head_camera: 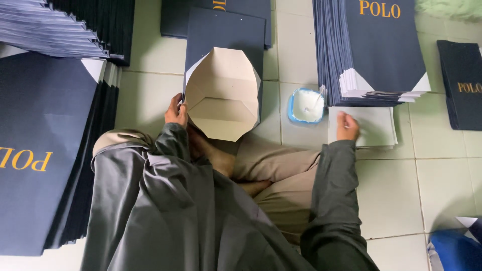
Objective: Folding and gluing the bottom of paper shopping bags to assemble them.
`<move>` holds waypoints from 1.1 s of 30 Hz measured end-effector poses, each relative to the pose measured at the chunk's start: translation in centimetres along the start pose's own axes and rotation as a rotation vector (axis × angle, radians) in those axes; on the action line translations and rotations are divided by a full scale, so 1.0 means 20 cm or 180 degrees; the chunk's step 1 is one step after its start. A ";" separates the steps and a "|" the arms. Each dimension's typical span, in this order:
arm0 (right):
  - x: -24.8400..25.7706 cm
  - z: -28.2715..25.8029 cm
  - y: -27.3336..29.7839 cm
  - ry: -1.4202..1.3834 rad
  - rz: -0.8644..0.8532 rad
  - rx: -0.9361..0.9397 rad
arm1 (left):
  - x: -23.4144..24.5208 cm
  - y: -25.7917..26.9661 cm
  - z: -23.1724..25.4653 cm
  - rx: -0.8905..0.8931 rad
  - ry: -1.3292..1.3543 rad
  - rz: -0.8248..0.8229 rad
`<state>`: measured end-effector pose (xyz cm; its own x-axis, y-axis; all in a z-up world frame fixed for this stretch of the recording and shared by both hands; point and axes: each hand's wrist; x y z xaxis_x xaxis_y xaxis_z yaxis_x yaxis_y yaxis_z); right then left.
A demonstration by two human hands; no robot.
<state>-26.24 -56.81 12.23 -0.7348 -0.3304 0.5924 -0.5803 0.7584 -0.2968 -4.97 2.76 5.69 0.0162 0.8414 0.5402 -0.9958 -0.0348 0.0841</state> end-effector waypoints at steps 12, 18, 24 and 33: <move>0.13 0.84 -0.32 0.1307 -0.1616 -0.0171 | -0.04 -0.04 -0.08 -0.0115 -0.0039 0.0013; 0.83 -0.68 0.09 -0.0139 0.0875 0.2147 | -0.11 -0.08 -0.13 -0.0143 -0.0156 0.0304; 0.00 -1.22 0.41 -0.2417 0.0609 0.0608 | -0.12 -0.08 -0.11 0.0066 0.0054 0.0197; -1.31 -0.63 0.66 0.0437 -0.0400 0.0628 | -0.17 -0.12 -0.20 0.0346 0.0292 0.0069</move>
<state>-10.27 -31.05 2.23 -0.6061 -0.3255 0.7258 -0.7309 0.5878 -0.3468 -2.97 2.17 0.43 -0.0186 0.8854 0.4646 -0.9802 -0.1077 0.1661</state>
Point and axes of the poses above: each hand's wrist, its own y-axis away from the middle knuckle, its own x-axis out of the back of the hand, z = x × y, and after that the axes turned 10 degrees about -y, right-handed
